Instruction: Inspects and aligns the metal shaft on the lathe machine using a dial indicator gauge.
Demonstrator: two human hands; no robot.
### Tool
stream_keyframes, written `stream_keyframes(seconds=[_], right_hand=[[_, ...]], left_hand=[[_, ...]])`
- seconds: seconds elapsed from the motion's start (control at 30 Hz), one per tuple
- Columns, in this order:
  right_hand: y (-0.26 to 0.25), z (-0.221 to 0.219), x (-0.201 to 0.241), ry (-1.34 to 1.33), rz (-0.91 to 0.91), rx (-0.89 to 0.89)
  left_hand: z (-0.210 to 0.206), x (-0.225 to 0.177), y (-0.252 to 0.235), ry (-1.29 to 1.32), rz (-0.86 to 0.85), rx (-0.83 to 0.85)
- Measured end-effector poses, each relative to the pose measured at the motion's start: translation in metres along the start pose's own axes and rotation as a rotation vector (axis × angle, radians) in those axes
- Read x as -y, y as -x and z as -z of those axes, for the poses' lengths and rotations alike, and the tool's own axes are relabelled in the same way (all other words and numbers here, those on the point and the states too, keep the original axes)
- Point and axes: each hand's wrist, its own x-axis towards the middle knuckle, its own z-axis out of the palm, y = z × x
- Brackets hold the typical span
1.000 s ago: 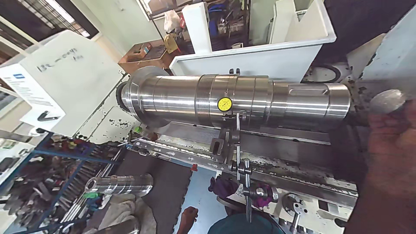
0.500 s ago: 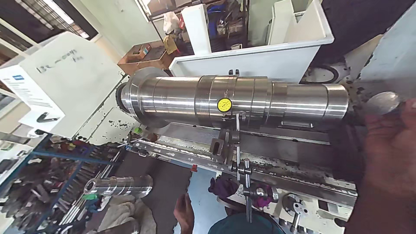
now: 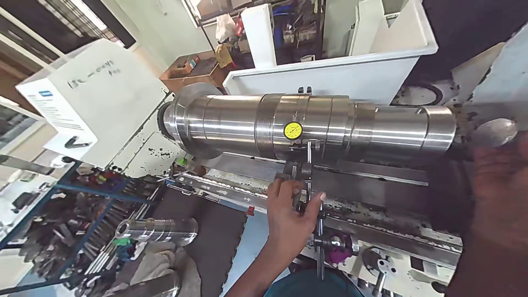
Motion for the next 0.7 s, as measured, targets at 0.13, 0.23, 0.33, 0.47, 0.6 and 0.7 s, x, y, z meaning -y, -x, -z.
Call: stream_keyframes(seconds=[0.13, 0.23, 0.33, 0.47, 0.6, 0.7], right_hand=[[0.001, -0.001, 0.003, 0.029, -0.010, -0.006], [0.000, 0.001, 0.002, 0.014, 0.006, 0.028], [0.001, 0.000, 0.002, 0.003, 0.012, 0.021], [-0.002, 0.000, 0.001, -0.023, -0.016, -0.018], [0.001, -0.007, 0.004, -0.014, -0.018, -0.038], [0.001, -0.003, 0.003, -0.010, -0.014, -0.019]], left_hand=[[-0.011, 0.001, -0.006, 0.022, -0.009, -0.046], [-0.014, 0.001, -0.007, 0.052, -0.024, -0.074], [-0.016, 0.002, -0.008, 0.074, -0.045, -0.101], [-0.020, 0.002, -0.009, 0.114, -0.061, -0.123], [-0.021, 0.000, -0.010, 0.120, -0.073, -0.119], [-0.020, 0.000, -0.011, 0.132, -0.062, -0.103]])
